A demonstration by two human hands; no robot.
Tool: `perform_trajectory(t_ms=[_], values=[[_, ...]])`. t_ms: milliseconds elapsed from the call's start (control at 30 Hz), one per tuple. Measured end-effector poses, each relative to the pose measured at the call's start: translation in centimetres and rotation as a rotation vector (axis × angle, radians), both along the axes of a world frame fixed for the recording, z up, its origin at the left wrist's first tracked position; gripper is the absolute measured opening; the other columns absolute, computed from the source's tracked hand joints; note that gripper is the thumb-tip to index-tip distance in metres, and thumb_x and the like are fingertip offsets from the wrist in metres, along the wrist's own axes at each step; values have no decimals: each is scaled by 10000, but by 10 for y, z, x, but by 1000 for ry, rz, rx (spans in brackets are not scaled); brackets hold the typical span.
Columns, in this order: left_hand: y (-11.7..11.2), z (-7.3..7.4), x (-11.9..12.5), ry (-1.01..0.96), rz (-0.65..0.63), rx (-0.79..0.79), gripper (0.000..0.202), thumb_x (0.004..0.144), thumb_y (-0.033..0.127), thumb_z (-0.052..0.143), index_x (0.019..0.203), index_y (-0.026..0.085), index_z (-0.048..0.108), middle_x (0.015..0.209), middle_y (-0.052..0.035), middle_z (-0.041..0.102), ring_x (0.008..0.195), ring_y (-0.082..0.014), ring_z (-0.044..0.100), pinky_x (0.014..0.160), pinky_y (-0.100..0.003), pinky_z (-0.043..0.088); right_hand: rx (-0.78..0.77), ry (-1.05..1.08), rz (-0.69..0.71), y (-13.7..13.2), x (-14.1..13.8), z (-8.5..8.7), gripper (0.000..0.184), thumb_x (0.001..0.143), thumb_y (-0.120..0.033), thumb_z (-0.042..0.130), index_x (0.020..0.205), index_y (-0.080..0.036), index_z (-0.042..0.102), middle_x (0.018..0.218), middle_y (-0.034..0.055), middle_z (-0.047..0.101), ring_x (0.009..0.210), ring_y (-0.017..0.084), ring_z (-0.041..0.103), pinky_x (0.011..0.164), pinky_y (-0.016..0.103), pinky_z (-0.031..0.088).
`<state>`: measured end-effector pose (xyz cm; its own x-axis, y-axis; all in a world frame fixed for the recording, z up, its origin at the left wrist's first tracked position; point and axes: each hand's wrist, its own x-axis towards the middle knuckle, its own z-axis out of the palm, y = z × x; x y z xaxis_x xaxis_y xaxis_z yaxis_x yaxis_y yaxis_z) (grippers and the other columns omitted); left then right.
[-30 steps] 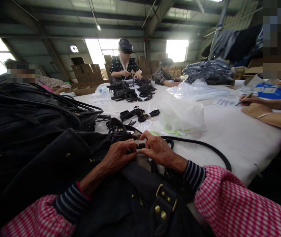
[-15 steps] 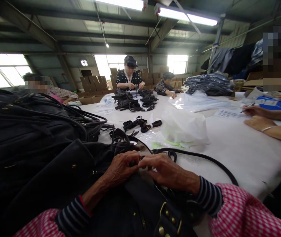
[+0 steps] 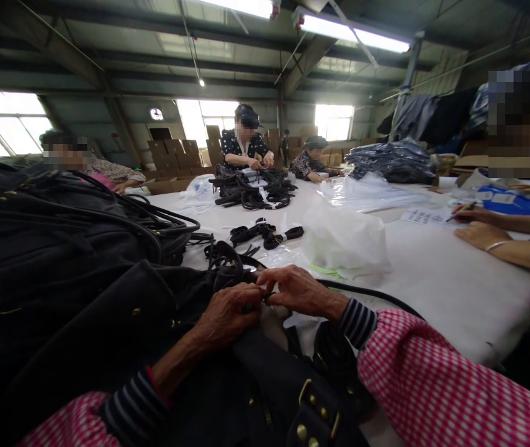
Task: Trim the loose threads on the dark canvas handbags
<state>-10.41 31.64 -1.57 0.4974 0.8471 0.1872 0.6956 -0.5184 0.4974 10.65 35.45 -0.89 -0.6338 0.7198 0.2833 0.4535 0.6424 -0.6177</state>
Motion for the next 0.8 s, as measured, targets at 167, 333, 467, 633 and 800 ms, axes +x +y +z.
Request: perform_trajectory(t_ms=[167,333,467,633,800], values=[[-1,4,4,-7,-1,-17,77,740,132,569,740,208,581,880,35,656,854,-151,600,716,-250,339,-212,51,0,14,12,-2,128,782,-280,767,784,-156,737,666,-25,652,653,136,561,604,240,396],[-2,5,4,25,39,-21,69,782,153,557,765,210,590,820,34,613,789,-143,576,679,-252,320,-284,55,-41,22,17,-1,194,770,-310,741,693,-143,682,587,-41,576,571,110,481,539,236,338],[-1,4,3,7,39,-26,71,754,138,561,737,207,574,817,38,607,770,-140,562,673,-246,322,-322,19,4,29,26,2,176,789,-309,704,717,-150,683,593,-44,561,568,110,472,540,240,337],[0,4,4,-7,17,-27,85,729,130,557,738,207,591,829,42,621,753,-134,557,669,-246,321,-85,-147,-120,37,43,5,129,812,-285,705,759,-169,717,729,2,644,682,155,568,661,278,427],[0,1,2,-48,10,-39,100,724,132,565,748,209,624,820,43,636,769,-135,570,670,-243,323,218,-119,-67,18,30,11,368,820,-122,656,1171,-230,687,1164,67,666,1087,248,586,967,400,470]])
